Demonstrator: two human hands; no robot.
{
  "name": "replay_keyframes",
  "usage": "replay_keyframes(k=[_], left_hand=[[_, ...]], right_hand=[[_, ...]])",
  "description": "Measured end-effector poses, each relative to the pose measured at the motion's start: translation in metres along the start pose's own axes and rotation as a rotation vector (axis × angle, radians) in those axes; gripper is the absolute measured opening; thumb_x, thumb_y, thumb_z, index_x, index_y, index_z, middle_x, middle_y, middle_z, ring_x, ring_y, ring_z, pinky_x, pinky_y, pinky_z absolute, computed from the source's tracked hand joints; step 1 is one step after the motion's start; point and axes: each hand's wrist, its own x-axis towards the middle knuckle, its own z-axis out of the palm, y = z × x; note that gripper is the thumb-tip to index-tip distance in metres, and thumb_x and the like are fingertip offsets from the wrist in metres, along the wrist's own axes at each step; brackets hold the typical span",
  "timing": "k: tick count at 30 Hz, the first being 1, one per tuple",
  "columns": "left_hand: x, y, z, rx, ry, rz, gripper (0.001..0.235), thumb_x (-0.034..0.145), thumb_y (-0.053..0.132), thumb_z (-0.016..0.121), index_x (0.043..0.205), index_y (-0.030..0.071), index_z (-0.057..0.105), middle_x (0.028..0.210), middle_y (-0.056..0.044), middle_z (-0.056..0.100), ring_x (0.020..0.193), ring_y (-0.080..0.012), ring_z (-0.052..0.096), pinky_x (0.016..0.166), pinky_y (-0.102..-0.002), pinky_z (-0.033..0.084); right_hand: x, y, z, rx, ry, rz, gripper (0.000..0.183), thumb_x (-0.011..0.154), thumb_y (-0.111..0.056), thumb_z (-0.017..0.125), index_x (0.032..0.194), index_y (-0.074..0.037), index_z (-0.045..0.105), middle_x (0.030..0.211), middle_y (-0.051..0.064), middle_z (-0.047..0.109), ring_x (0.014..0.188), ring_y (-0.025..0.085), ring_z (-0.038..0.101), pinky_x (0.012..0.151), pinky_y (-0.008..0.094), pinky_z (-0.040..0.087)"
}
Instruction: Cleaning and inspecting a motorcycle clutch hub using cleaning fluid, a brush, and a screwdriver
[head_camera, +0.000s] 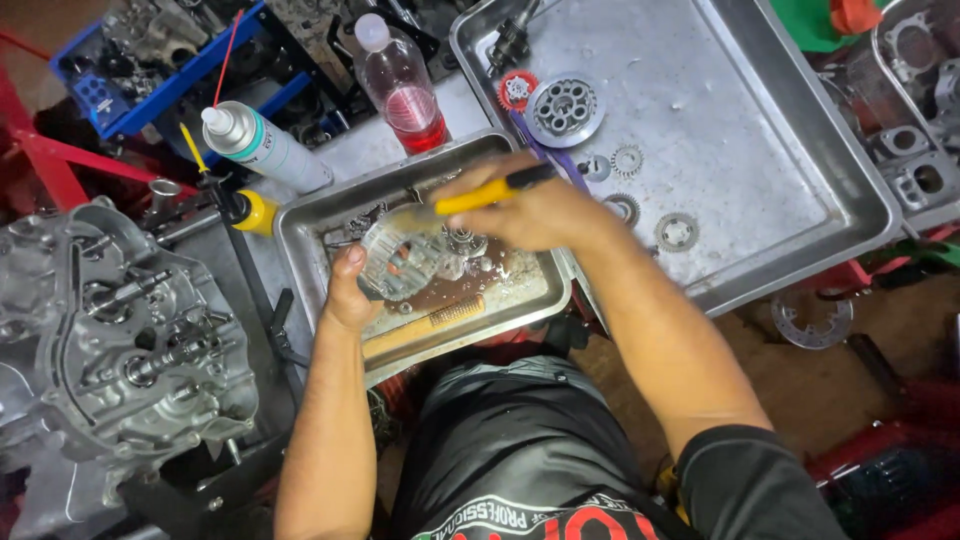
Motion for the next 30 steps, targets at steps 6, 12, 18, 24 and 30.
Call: replay_keyframes(k=[6, 12, 18, 24, 30], left_hand=[[-0.001, 0.021, 0.012, -0.143, 0.042, -0.126, 0.056, 0.092, 0.056, 0.048, 0.085, 0.005, 0.068, 0.067, -0.013, 0.063, 0.066, -0.0248, 0.066, 0.062, -0.033, 0.058], [-0.001, 0.065, 0.049, -0.223, -0.015, -0.113, 0.063, 0.094, 0.065, 0.038, 0.079, 0.007, 0.06, 0.071, -0.01, 0.058, 0.073, -0.0213, 0.062, 0.067, -0.028, 0.052], [0.0, 0.043, 0.035, -0.334, 0.106, -0.14, 0.063, 0.09, 0.072, 0.039, 0.073, 0.012, 0.052, 0.068, -0.009, 0.051, 0.069, -0.0218, 0.055, 0.064, -0.031, 0.046], [-0.002, 0.073, 0.08, -0.424, 0.275, -0.097, 0.058, 0.093, 0.065, 0.044, 0.067, 0.014, 0.052, 0.065, -0.006, 0.049, 0.074, -0.0201, 0.056, 0.07, -0.031, 0.046], [-0.022, 0.056, 0.062, -0.525, 0.539, -0.257, 0.047, 0.084, 0.064, 0.066, 0.078, 0.017, 0.067, 0.067, -0.002, 0.061, 0.072, -0.0249, 0.069, 0.079, -0.061, 0.063]], right_hand=[[-0.005, 0.023, 0.007, -0.039, 0.13, -0.053, 0.03, 0.089, -0.011, 0.084, 0.118, -0.009, 0.076, 0.098, 0.02, 0.075, 0.094, 0.041, 0.073, 0.085, 0.047, 0.057], [-0.014, 0.042, 0.015, -0.044, 0.187, 0.083, 0.032, 0.086, -0.009, 0.084, 0.117, -0.008, 0.077, 0.101, 0.022, 0.076, 0.095, 0.037, 0.074, 0.083, 0.046, 0.057], [-0.019, 0.064, 0.043, 0.01, 0.3, 0.088, 0.026, 0.089, -0.006, 0.079, 0.115, -0.004, 0.077, 0.102, 0.02, 0.077, 0.093, 0.033, 0.076, 0.085, 0.04, 0.059], [-0.061, 0.087, 0.086, 0.054, 0.324, 0.168, 0.026, 0.086, -0.008, 0.082, 0.112, -0.006, 0.079, 0.101, 0.018, 0.078, 0.095, 0.032, 0.076, 0.085, 0.04, 0.06], [-0.115, 0.122, 0.077, -0.258, 0.084, 0.09, 0.03, 0.093, -0.024, 0.072, 0.122, -0.015, 0.075, 0.111, 0.013, 0.076, 0.104, 0.037, 0.071, 0.091, 0.045, 0.057]])
